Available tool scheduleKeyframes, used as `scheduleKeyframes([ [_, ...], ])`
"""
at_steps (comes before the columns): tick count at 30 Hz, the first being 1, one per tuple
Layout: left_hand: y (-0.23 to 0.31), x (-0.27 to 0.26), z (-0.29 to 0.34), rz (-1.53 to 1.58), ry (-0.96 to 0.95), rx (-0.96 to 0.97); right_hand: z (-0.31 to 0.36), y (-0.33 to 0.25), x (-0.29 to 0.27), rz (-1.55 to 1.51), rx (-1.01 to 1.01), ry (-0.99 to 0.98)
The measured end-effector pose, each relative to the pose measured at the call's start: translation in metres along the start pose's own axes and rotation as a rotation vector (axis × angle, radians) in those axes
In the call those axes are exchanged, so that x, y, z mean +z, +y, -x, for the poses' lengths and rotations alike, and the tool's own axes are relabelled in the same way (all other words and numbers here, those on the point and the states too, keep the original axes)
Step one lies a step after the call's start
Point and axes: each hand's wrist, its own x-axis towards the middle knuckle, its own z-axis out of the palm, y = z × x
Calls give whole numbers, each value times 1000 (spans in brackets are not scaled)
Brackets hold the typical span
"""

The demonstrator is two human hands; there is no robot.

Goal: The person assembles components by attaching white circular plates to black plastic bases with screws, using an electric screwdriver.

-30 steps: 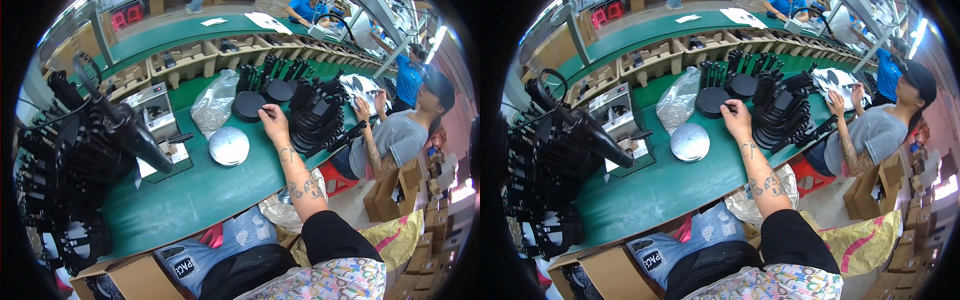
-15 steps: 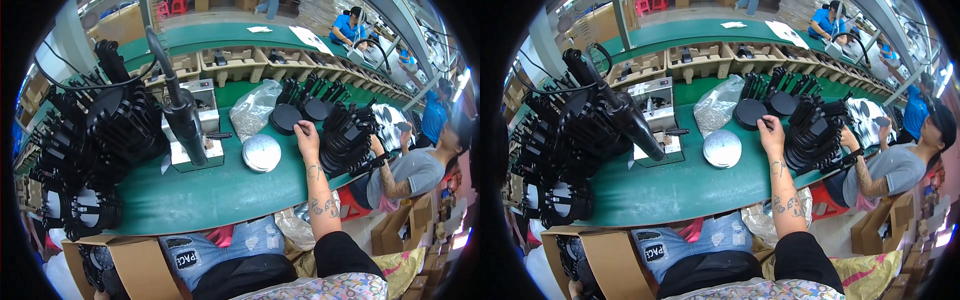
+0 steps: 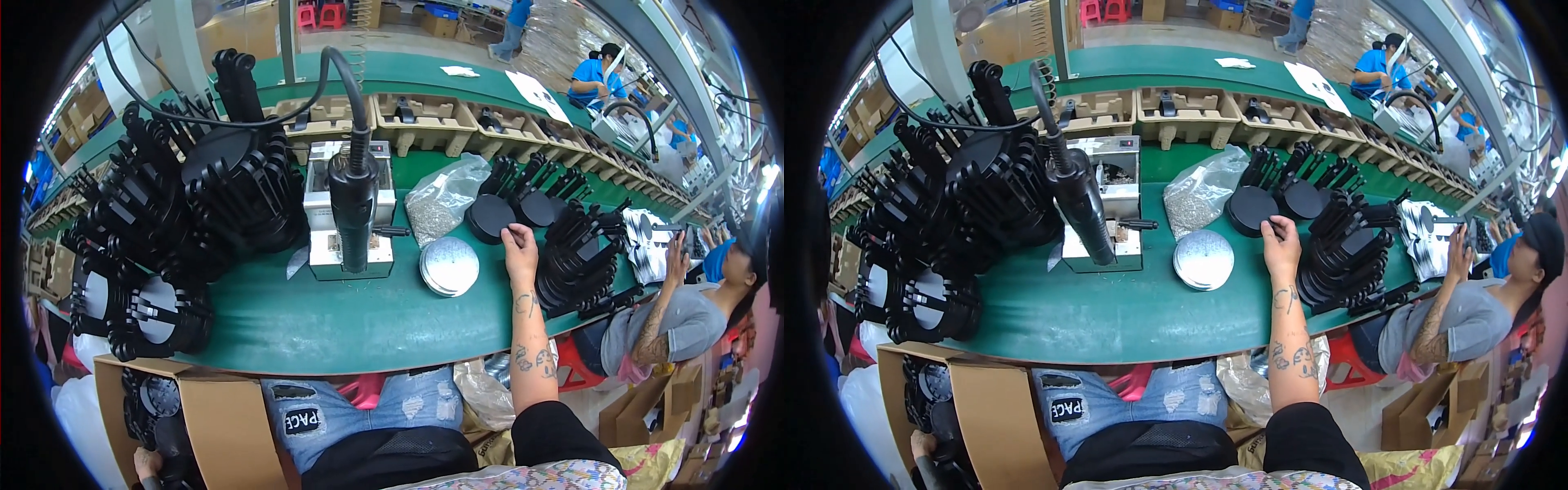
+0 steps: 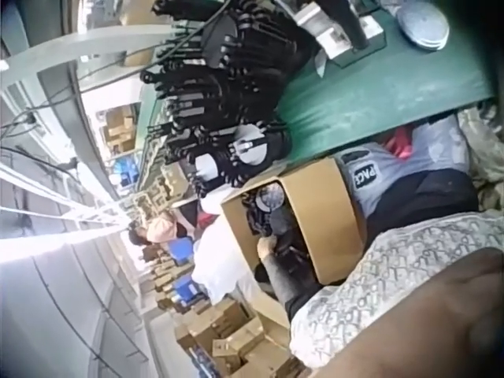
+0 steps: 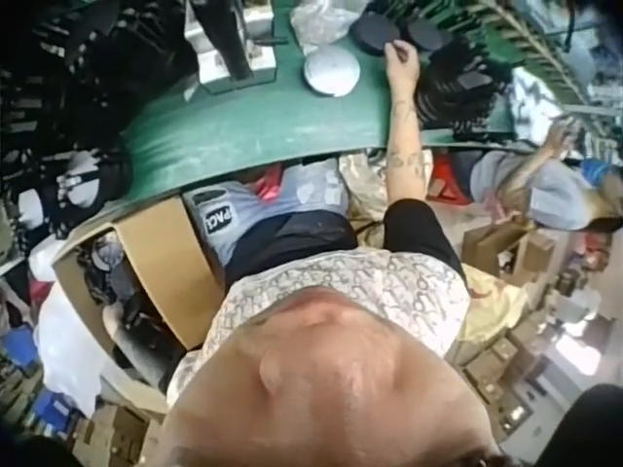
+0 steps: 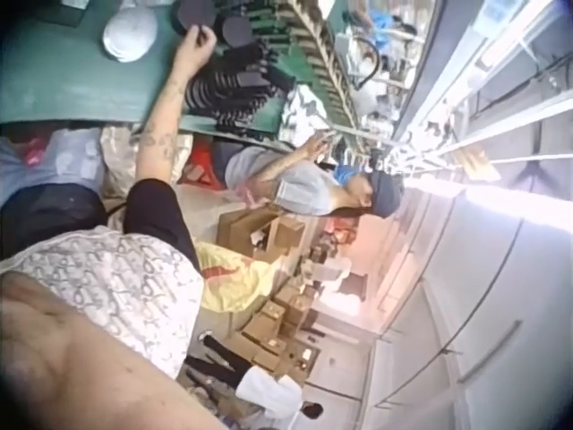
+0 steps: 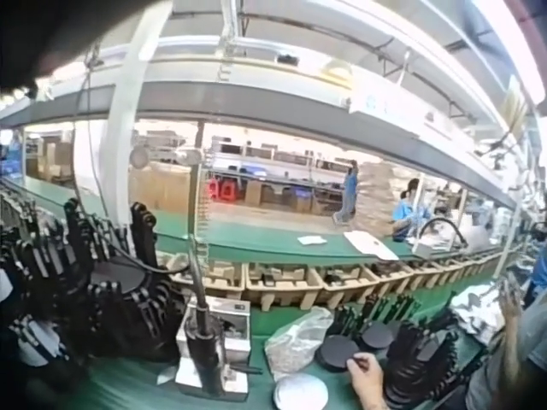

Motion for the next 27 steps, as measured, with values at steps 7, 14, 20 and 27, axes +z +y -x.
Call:
scheduleKeyframes([
  [7,2,1,-27,0,142,218,0,-1,0,3,6,-7],
  [14,-81,34,-18,36,339,222,-8,16,9,8,-123,-57],
  [20,2,8,31,-81,212,-105,-40,61,-25,-42,-141,-63],
  [27,18,-51,123,51,274,-218,-47,73,-14,-87,-76,-112],
])
